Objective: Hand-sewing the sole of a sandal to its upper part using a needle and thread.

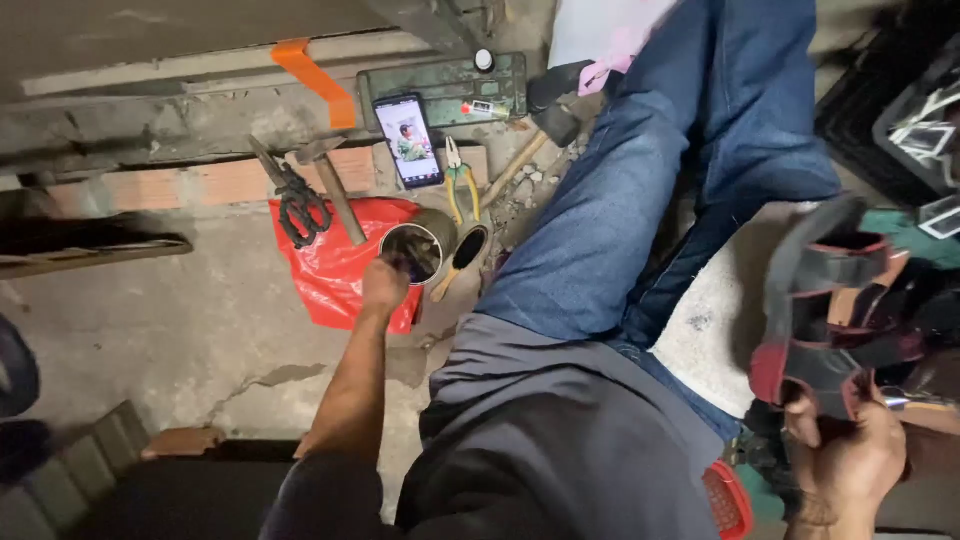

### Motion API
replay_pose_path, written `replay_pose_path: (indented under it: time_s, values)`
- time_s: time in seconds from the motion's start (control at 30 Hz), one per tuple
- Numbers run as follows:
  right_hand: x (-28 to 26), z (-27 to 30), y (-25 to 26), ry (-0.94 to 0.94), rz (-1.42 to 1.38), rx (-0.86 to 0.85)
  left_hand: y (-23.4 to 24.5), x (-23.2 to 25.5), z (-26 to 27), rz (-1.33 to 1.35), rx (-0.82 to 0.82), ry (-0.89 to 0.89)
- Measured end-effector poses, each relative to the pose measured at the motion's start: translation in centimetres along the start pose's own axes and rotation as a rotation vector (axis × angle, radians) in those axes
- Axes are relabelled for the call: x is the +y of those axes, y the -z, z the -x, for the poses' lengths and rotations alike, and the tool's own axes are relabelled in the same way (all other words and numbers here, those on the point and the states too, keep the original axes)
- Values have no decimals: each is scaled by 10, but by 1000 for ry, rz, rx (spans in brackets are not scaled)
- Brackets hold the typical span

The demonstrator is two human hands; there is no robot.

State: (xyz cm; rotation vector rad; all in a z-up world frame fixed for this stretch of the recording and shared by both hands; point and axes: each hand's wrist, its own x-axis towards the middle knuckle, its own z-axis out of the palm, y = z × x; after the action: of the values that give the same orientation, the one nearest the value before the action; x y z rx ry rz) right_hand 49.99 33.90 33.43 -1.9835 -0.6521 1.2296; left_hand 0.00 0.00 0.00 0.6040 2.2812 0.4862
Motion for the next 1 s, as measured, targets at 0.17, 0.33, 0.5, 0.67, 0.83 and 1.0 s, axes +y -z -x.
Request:
replay_pose_path:
  time_s: [0.17,0.33,0.5,0.67,0.83,1.0]
  values:
    - [-12,32,14,199,312,66,-4,61,-2,-215,-137,361]
    - [-26,60,9,337,417,-91,-16,69,-22,-328,-177,457]
    - [-2,28,18,304,166,45,12,116,-20,-317,-333,519]
    - [-32,46,-10,186,417,91,-13,71,-22,-530,-373,33]
    - [-41,27,-10,141,591,-143,3,71,-7,-730,-464,-256]
    - [-31,35,-4,234,463,-194,-39,-3,-27,-1090,-260,-527]
